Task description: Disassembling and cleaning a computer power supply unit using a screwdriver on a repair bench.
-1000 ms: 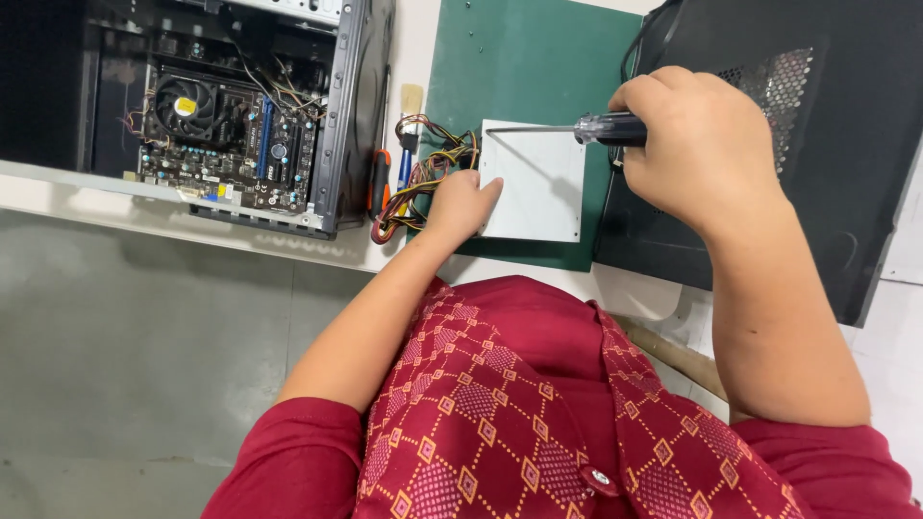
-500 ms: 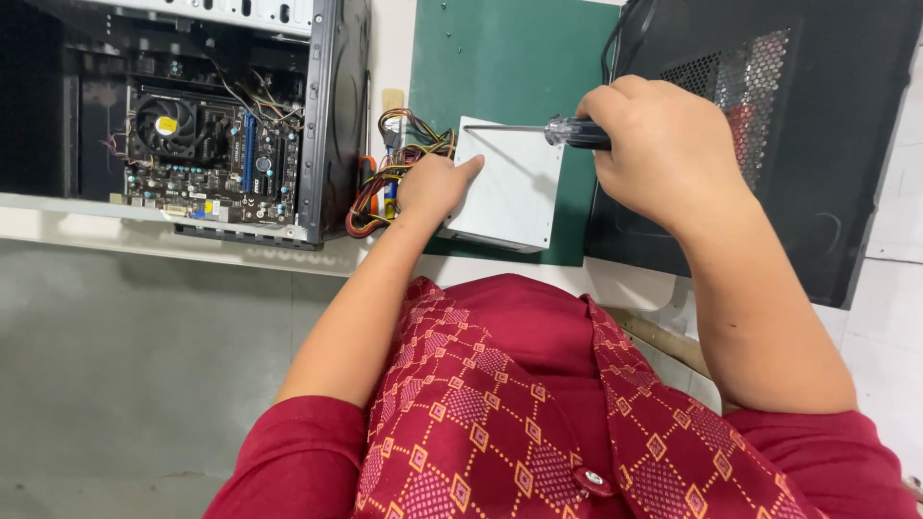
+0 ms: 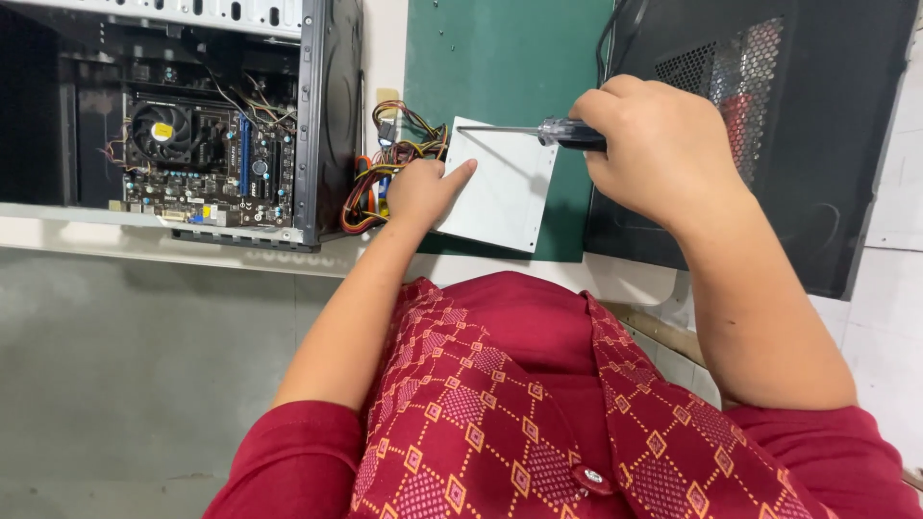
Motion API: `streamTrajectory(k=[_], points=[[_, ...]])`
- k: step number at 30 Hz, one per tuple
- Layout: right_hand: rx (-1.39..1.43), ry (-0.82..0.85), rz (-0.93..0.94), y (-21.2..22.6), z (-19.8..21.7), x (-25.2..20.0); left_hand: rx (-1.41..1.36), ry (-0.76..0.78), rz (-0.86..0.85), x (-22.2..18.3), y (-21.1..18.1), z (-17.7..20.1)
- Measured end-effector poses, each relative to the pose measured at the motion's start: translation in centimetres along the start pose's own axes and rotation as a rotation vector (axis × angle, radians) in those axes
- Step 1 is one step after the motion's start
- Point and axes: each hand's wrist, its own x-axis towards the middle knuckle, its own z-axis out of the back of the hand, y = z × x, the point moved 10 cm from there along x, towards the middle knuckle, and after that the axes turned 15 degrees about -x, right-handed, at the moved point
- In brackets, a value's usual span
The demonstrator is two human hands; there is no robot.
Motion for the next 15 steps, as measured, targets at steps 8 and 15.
streamTrajectory(k=[8,15], points=[[0.047,-0.022,-0.059,-0.6,0.2,-0.4,0.595,0.032,-0.029,0.3,-2.7,-0.8],[0.853,-0.247,-0.469,-3.8,-7.8,-4.8,0.682,-0.006,-0.083,0.5,-2.2,-1.8]])
